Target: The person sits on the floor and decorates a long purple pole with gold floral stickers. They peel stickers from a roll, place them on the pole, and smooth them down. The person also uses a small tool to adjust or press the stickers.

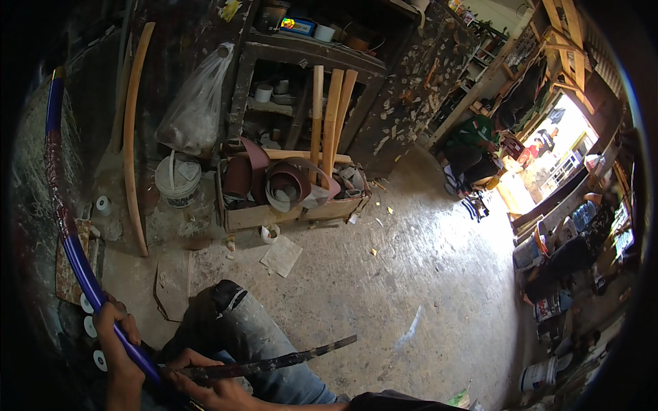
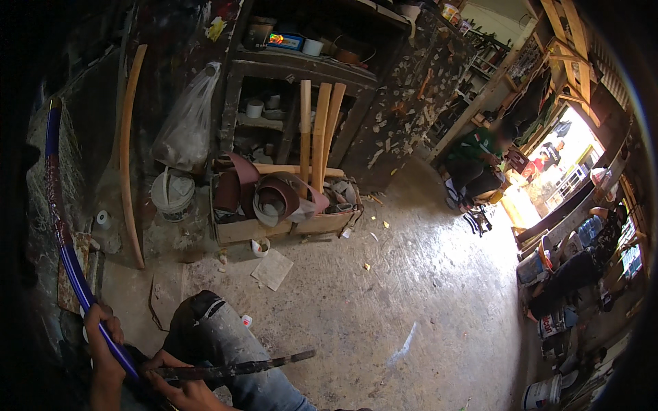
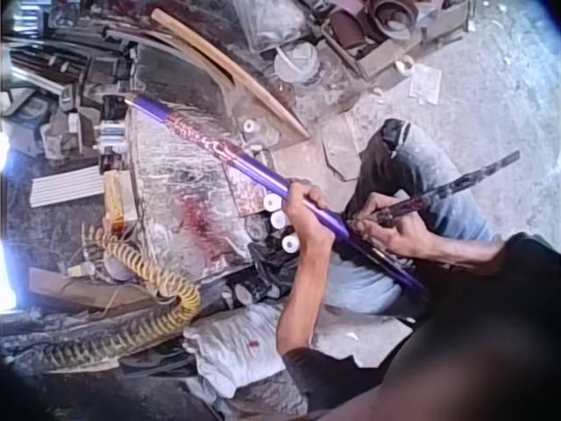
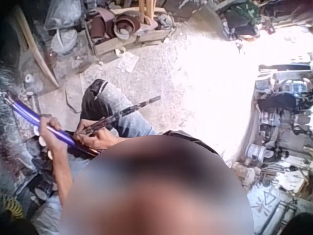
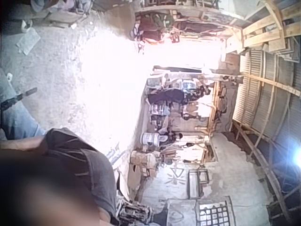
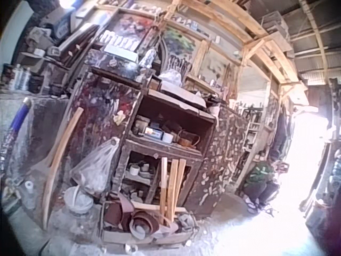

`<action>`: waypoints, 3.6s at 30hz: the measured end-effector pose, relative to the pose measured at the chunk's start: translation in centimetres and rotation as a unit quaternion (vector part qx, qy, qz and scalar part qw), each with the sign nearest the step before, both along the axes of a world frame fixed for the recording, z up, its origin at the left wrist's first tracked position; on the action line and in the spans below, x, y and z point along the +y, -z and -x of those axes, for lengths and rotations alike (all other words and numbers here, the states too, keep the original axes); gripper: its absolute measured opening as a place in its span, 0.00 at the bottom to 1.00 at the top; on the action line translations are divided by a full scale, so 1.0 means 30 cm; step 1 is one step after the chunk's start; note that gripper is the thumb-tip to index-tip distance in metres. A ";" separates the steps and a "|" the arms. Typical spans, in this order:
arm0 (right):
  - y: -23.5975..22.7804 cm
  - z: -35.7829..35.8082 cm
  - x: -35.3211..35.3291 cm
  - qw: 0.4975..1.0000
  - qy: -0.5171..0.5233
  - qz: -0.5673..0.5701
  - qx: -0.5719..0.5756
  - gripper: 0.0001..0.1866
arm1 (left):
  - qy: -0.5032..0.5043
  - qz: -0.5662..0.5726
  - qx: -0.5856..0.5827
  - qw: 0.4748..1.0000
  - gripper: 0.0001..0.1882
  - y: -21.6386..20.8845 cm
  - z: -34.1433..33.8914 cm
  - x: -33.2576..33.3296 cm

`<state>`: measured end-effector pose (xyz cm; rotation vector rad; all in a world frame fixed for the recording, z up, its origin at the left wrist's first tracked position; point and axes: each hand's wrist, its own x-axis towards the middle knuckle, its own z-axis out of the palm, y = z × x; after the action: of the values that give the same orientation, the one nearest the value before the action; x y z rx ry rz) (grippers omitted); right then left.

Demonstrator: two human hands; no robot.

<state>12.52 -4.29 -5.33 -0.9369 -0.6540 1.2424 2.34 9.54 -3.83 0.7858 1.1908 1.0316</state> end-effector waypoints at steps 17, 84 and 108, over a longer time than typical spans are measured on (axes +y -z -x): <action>-0.044 -0.024 -0.014 0.999 -0.005 0.032 -0.030 0.05 | -0.012 0.003 0.001 1.000 0.09 -0.009 -0.006 -0.012; -0.049 -0.030 -0.022 1.000 -0.010 0.018 0.006 0.06 | 0.074 -0.058 0.008 0.996 0.07 -0.011 0.015 -0.015; -0.057 -0.027 -0.022 1.000 -0.020 0.021 -0.011 0.05 | 0.005 0.007 0.015 1.000 0.10 -0.075 -0.034 -0.025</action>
<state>13.32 -4.93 -3.62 -0.9768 -0.6696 1.2878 3.35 8.78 -1.59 0.7980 1.2175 1.0046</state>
